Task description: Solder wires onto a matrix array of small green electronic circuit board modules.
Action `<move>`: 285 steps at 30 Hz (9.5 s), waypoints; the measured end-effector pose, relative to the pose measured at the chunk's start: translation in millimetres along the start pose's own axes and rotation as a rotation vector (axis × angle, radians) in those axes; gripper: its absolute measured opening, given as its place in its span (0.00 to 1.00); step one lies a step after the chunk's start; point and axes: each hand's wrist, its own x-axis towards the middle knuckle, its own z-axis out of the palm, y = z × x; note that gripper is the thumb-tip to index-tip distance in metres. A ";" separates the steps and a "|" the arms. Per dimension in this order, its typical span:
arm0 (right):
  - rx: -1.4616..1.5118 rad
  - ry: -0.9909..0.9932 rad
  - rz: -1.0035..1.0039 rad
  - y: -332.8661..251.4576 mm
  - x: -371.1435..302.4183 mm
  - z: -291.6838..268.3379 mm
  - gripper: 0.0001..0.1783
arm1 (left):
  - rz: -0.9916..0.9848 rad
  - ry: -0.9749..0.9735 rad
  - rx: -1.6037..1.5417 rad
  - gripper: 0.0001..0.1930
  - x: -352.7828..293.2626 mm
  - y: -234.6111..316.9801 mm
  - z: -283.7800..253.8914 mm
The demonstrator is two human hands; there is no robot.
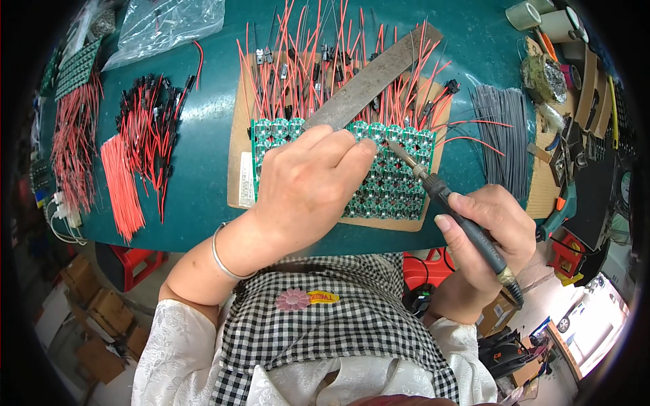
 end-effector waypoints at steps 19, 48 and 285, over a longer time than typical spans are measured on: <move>0.029 0.065 0.069 -6.2 1.4 -16.8 0.16 | -0.005 0.020 -0.069 0.11 -6.0 5.1 -10.0; -0.025 0.041 0.191 -14.4 7.0 0.0 0.15 | -0.005 0.004 -0.100 0.11 -9.2 1.2 4.0; 0.145 0.006 0.059 -6.4 -83.5 -5.8 0.18 | 0.008 -0.125 -0.207 0.12 -68.3 31.6 -5.5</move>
